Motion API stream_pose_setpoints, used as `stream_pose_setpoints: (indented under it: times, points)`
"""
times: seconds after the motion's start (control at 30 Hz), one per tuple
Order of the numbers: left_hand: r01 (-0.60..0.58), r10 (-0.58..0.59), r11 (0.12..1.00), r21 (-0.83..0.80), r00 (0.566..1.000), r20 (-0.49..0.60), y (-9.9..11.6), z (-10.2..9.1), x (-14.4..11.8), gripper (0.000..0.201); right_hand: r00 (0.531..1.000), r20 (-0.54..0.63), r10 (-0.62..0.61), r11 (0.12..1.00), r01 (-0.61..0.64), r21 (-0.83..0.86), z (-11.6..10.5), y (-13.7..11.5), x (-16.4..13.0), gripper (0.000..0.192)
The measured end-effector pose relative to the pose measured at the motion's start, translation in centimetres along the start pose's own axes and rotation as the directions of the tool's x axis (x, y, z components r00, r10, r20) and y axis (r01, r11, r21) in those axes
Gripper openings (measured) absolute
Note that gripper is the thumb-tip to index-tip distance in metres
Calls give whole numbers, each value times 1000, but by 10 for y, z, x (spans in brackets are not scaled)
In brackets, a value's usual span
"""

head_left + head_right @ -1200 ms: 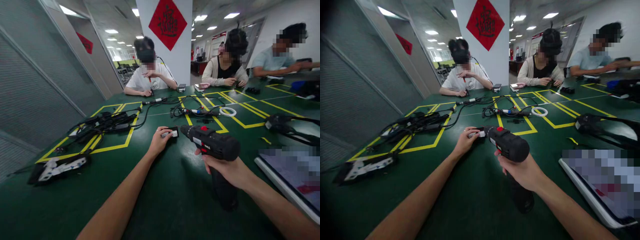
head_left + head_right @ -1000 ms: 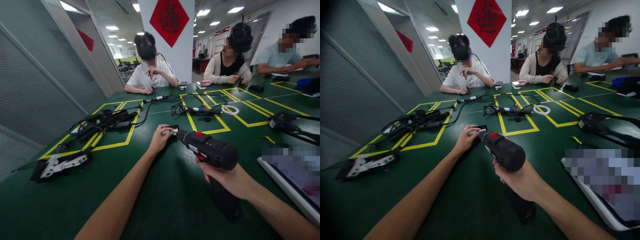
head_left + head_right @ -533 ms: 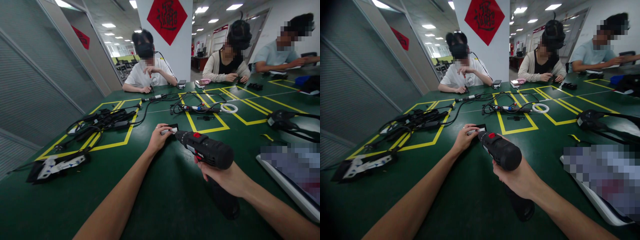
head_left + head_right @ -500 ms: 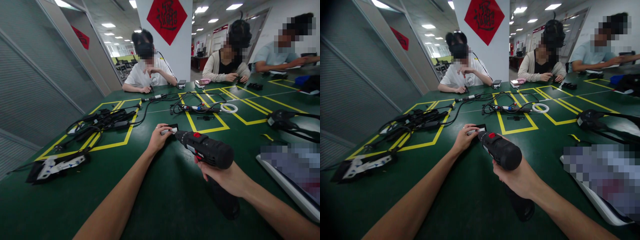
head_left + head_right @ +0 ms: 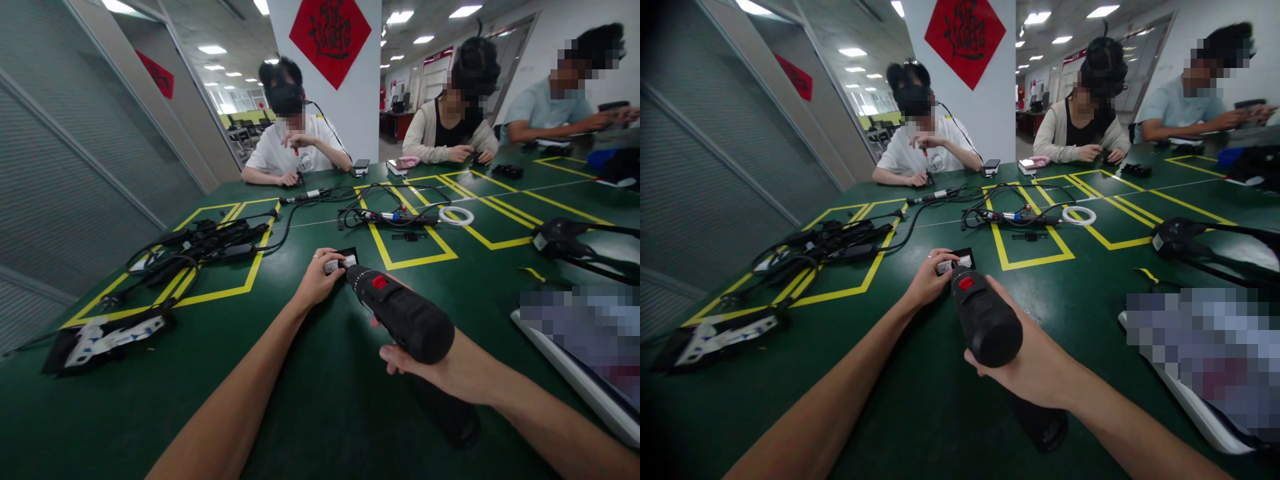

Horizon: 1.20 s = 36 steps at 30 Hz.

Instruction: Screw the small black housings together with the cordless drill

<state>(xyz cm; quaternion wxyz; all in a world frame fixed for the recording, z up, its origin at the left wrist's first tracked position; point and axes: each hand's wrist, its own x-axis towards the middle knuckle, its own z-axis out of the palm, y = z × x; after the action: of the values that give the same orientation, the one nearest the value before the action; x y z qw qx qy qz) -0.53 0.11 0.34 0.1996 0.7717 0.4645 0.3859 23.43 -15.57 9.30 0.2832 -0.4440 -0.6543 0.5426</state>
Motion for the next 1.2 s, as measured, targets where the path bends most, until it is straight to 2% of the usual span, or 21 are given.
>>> stream_pose_setpoints:
  times: [0.07,0.13,0.3,0.43,0.8,1.2]
  points:
    - [2,-2,1000,-5,1000,11,1,-1,0,25,998,64,28,996,-33,84,-1,-2,0,99]
    - [11,-11,1000,-4,1000,20,2,-2,0,25,996,70,53,990,-62,130,-2,-1,1,95]
    - [26,-25,1000,-5,999,24,3,-3,1,25,993,70,96,987,-104,125,-5,4,1,50]
    - [28,-28,999,-22,999,30,3,-2,1,24,995,74,71,992,-79,102,-5,4,0,35]
    - [10,-9,1000,-6,1000,19,4,-2,0,23,994,69,89,990,-96,103,-4,3,0,13]
    - [10,-10,1000,-9,1000,25,4,-3,-1,24,993,50,107,991,-110,80,-5,-3,0,11]
